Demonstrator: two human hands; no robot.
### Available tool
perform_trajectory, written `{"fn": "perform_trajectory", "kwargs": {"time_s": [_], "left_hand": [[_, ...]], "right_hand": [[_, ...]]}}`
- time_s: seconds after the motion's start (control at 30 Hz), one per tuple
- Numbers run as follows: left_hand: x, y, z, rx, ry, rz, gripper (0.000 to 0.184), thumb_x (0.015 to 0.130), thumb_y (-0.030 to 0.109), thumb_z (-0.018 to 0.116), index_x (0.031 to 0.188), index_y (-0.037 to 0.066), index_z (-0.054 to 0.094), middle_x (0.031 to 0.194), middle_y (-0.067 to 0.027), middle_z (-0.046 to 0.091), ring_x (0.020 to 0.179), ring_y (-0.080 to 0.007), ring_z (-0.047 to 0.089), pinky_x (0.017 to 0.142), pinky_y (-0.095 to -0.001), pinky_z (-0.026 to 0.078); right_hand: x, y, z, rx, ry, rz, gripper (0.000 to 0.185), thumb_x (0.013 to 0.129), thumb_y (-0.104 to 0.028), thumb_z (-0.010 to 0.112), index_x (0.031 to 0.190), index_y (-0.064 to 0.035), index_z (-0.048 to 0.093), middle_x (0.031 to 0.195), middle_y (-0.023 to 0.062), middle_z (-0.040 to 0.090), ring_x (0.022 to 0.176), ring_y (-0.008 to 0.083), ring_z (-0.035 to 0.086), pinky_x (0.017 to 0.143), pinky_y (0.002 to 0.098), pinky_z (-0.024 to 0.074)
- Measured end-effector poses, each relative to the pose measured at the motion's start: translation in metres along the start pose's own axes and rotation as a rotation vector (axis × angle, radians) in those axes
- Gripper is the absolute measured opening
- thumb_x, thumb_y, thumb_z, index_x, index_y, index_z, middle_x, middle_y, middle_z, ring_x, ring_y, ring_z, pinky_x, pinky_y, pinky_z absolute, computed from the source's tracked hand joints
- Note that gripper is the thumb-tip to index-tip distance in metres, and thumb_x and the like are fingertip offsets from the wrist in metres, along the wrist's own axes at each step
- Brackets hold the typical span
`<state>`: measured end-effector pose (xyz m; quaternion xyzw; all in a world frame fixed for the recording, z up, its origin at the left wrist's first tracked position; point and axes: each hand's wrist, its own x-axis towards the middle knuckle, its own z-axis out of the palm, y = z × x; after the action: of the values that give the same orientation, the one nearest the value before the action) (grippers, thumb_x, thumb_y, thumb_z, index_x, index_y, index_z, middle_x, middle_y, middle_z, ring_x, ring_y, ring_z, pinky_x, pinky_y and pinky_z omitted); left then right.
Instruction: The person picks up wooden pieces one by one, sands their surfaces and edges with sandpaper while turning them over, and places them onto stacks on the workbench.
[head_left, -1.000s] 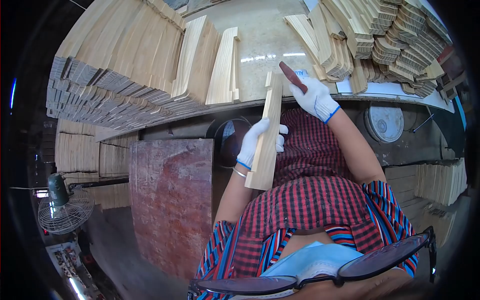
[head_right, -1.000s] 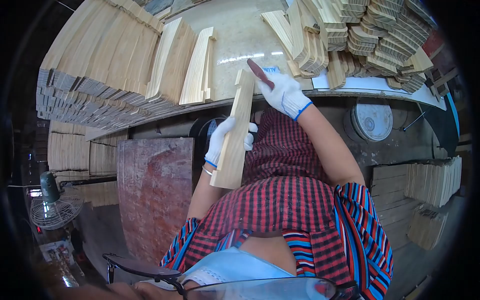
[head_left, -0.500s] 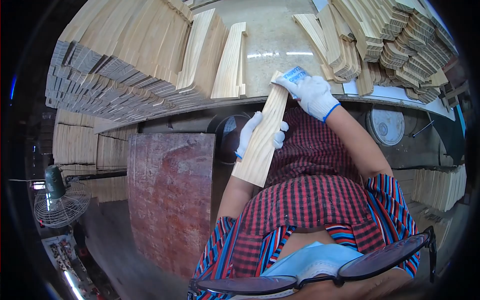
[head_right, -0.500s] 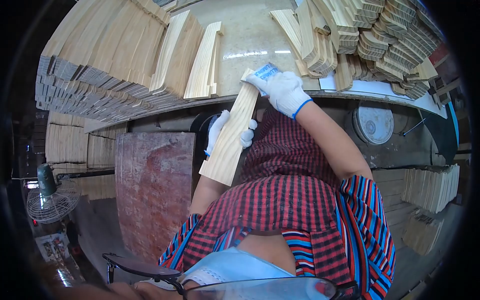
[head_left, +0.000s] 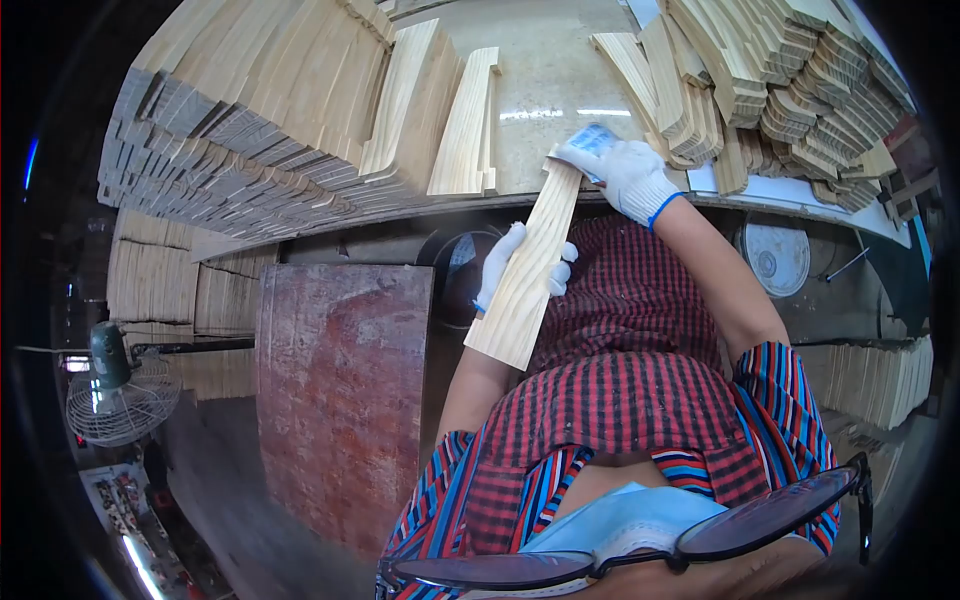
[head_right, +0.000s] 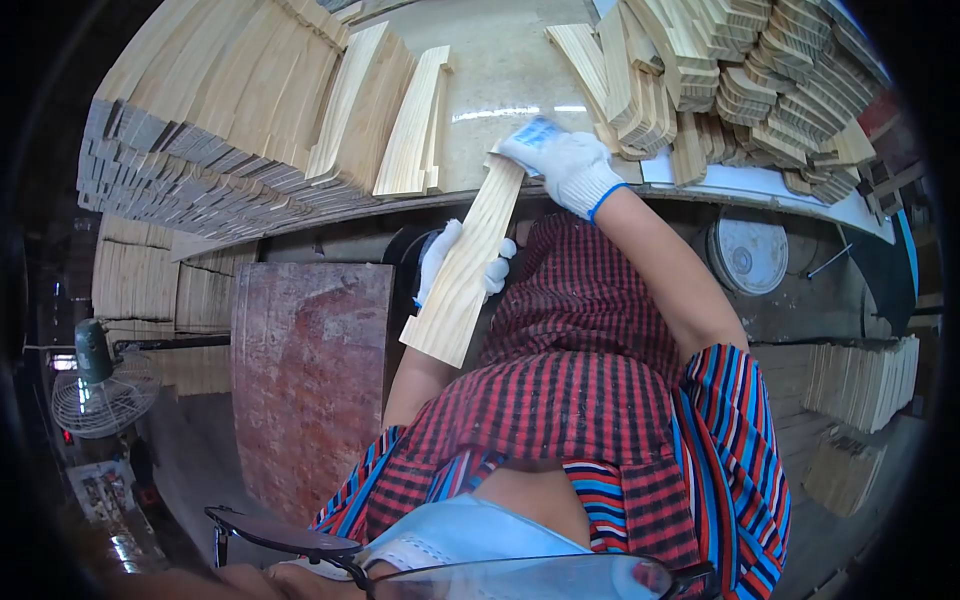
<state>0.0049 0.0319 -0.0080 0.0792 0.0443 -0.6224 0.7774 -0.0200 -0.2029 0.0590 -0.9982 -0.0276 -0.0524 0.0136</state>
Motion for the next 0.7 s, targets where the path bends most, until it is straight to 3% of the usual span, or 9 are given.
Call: {"fn": "perform_trajectory", "kwargs": {"time_s": [0.1, 0.23, 0.3, 0.33, 0.37, 0.43, 0.47, 0.57, 0.7], "left_hand": [[0.001, -0.001, -0.003, -0.011, 0.0, 0.011, 0.062, 0.095, 0.049, 0.047, 0.131, 0.0, 0.041, 0.106, -0.0256, 0.056, 0.076, -0.03, 0.06, 0.063, -0.0387, 0.054], [0.002, 0.004, -0.009, 0.043, -0.028, 0.012, 0.067, 0.095, 0.052, 0.047, 0.134, -0.001, 0.038, 0.113, -0.0247, 0.053, 0.08, -0.029, 0.057, 0.065, -0.0366, 0.051], [0.003, 0.004, -0.013, 0.045, -0.074, 0.018, 0.067, 0.095, 0.053, 0.046, 0.134, -0.001, 0.038, 0.113, -0.0246, 0.053, 0.08, -0.0291, 0.057, 0.065, -0.0368, 0.05], [0.002, 0.002, -0.013, 0.025, -0.061, 0.006, 0.067, 0.095, 0.053, 0.046, 0.134, -0.001, 0.038, 0.113, -0.0247, 0.053, 0.08, -0.0292, 0.056, 0.065, -0.037, 0.05], [0.002, 0.003, -0.014, 0.009, -0.051, -0.006, 0.067, 0.095, 0.053, 0.046, 0.134, -0.001, 0.038, 0.114, -0.0247, 0.052, 0.08, -0.0294, 0.056, 0.065, -0.0371, 0.05], [0.002, 0.002, -0.016, 0.009, -0.051, 0.004, 0.068, 0.095, 0.053, 0.045, 0.134, -0.001, 0.038, 0.114, -0.025, 0.052, 0.08, -0.0298, 0.057, 0.066, -0.0375, 0.051], [0.002, 0.001, -0.018, 0.013, -0.051, 0.015, 0.068, 0.095, 0.054, 0.045, 0.134, -0.001, 0.038, 0.114, -0.0252, 0.052, 0.081, -0.0303, 0.057, 0.066, -0.0378, 0.051], [0.002, 0.002, -0.017, -0.024, -0.079, -0.01, 0.068, 0.095, 0.054, 0.044, 0.135, -0.001, 0.037, 0.113, -0.0256, 0.053, 0.083, -0.0318, 0.059, 0.067, -0.0387, 0.052], [0.002, 0.0, -0.013, -0.025, -0.069, -0.019, 0.067, 0.096, 0.053, 0.044, 0.135, 0.0, 0.037, 0.112, -0.0257, 0.054, 0.085, -0.033, 0.06, 0.067, -0.0392, 0.052]], "right_hand": [[-0.005, -0.015, 0.0, 0.026, 0.109, -0.091, 0.07, 0.08, -0.012, 0.063, 0.14, -0.0391, 0.039, 0.089, 0.0141, 0.067, 0.077, 0.03, 0.068, 0.064, 0.0435, 0.0529], [-0.007, -0.014, -0.004, -0.032, -0.037, -0.108, 0.066, 0.08, -0.014, 0.063, 0.137, -0.0412, 0.042, 0.09, 0.0129, 0.068, 0.076, 0.0295, 0.068, 0.064, 0.0427, 0.0532], [-0.001, -0.002, -0.006, -0.011, -0.062, -0.029, 0.056, 0.086, -0.018, 0.058, 0.134, -0.0429, 0.046, 0.096, 0.0124, 0.068, 0.084, 0.0273, 0.068, 0.069, 0.042, 0.0529], [0.003, -0.002, -0.012, -0.007, -0.16, 0.133, 0.056, 0.084, -0.018, 0.059, 0.133, -0.0425, 0.046, 0.096, 0.0117, 0.068, 0.085, 0.0282, 0.068, 0.069, 0.0423, 0.0526], [0.005, 0.0, -0.009, -0.011, -0.156, 0.13, 0.056, 0.084, -0.018, 0.059, 0.133, -0.0425, 0.046, 0.096, 0.0117, 0.068, 0.085, 0.0282, 0.068, 0.069, 0.0423, 0.0526], [-0.003, -0.01, -0.014, -0.013, 0.22, -0.147, 0.062, 0.082, -0.016, 0.062, 0.135, -0.0412, 0.044, 0.09, 0.0115, 0.068, 0.075, 0.0291, 0.068, 0.061, 0.043, 0.053], [-0.008, -0.017, -0.015, -0.063, 0.065, -0.142, 0.062, 0.082, -0.014, 0.061, 0.135, -0.04, 0.044, 0.093, 0.0113, 0.068, 0.076, 0.0293, 0.068, 0.062, 0.0434, 0.0532], [-0.006, -0.009, 0.0, -0.082, -0.035, -0.146, 0.063, 0.081, -0.012, 0.061, 0.136, -0.0403, 0.044, 0.093, 0.0114, 0.068, 0.077, 0.0289, 0.068, 0.062, 0.0433, 0.0538], [0.003, 0.01, -0.012, -0.057, -0.082, 0.11, 0.064, 0.081, -0.013, 0.061, 0.136, -0.041, 0.044, 0.087, 0.0102, 0.067, 0.074, 0.0282, 0.068, 0.06, 0.0414, 0.0532]]}}
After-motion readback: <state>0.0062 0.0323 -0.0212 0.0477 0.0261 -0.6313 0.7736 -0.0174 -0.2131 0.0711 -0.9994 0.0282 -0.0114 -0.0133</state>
